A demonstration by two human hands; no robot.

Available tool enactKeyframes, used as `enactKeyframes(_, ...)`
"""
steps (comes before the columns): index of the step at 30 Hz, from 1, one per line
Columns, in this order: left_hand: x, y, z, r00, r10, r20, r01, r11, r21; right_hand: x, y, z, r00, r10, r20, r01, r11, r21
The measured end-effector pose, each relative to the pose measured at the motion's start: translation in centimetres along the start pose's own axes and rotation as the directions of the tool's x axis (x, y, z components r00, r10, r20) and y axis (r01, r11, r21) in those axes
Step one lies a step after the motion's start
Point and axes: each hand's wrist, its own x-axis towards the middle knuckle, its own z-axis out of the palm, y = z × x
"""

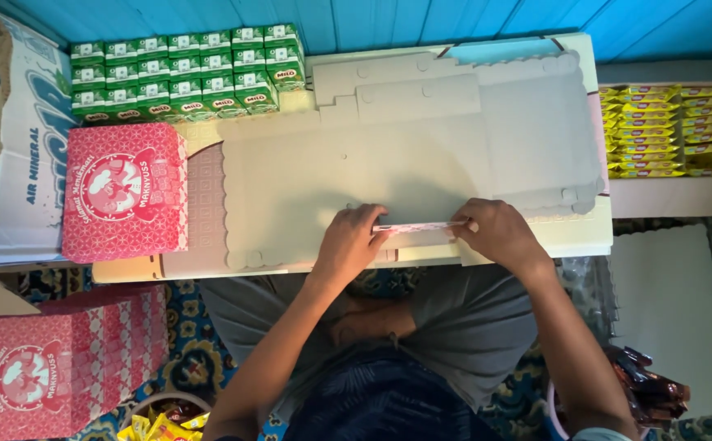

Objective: The person sits on the floor and folds a flat printed cardboard cake box, pressing creases and tucking side flaps to shape the box. They place small pink sticker pieces along the front edge and press the flaps down to secure the folded box.

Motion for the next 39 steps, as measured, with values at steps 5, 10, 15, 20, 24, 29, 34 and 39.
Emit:
enactKeyframes(5, 0.5, -1.4, 1.4, 0.999, -0.042, 0.026, 0.043, 0.999, -0.019, 0.7, 1.2, 1.2, 0.998, 0.014, -0.061, -0.013, 1.0, 0.009)
enactKeyframes(10, 0.7, -1.8, 1.7, 0.996, -0.07, 0.058, 0.072, 0.997, -0.032, 1.3, 2.0, 1.7, 0.999, 0.026, -0.048, -0.026, 1.0, 0.001)
enactKeyframes(15, 0.9, -1.6, 1.2, 0.993, -0.09, 0.078, 0.095, 0.993, -0.072, 1.2, 2.0, 1.7, 0.998, -0.003, -0.07, 0.007, 0.999, 0.051)
enactKeyframes(20, 0.8, -2.0, 1.2, 0.994, -0.087, 0.072, 0.093, 0.992, -0.085, 1.4, 2.3, 2.0, 0.998, 0.019, -0.067, -0.014, 0.997, 0.073)
enactKeyframes(24, 0.8, -2.2, 1.4, 0.995, -0.092, 0.049, 0.097, 0.99, -0.104, 1.2, 2.7, 2.2, 0.998, 0.02, -0.062, -0.015, 0.996, 0.088)
enactKeyframes(29, 0.6, 0.2, -0.9, 0.998, -0.038, 0.059, 0.045, 0.993, -0.109, 0.1, 0.7, 0.3, 0.997, -0.019, -0.072, 0.023, 0.998, 0.062)
enactKeyframes(34, 0.3, 2.9, -1.6, 0.987, 0.093, 0.129, -0.091, 0.996, -0.021, -1.7, -3.1, -0.3, 0.994, -0.103, -0.037, 0.099, 0.99, -0.097)
enactKeyframes(39, 1.1, 3.1, 1.8, 0.972, 0.159, 0.172, -0.188, 0.969, 0.163, -0.3, -2.4, 3.2, 0.964, -0.26, -0.062, 0.211, 0.883, -0.419)
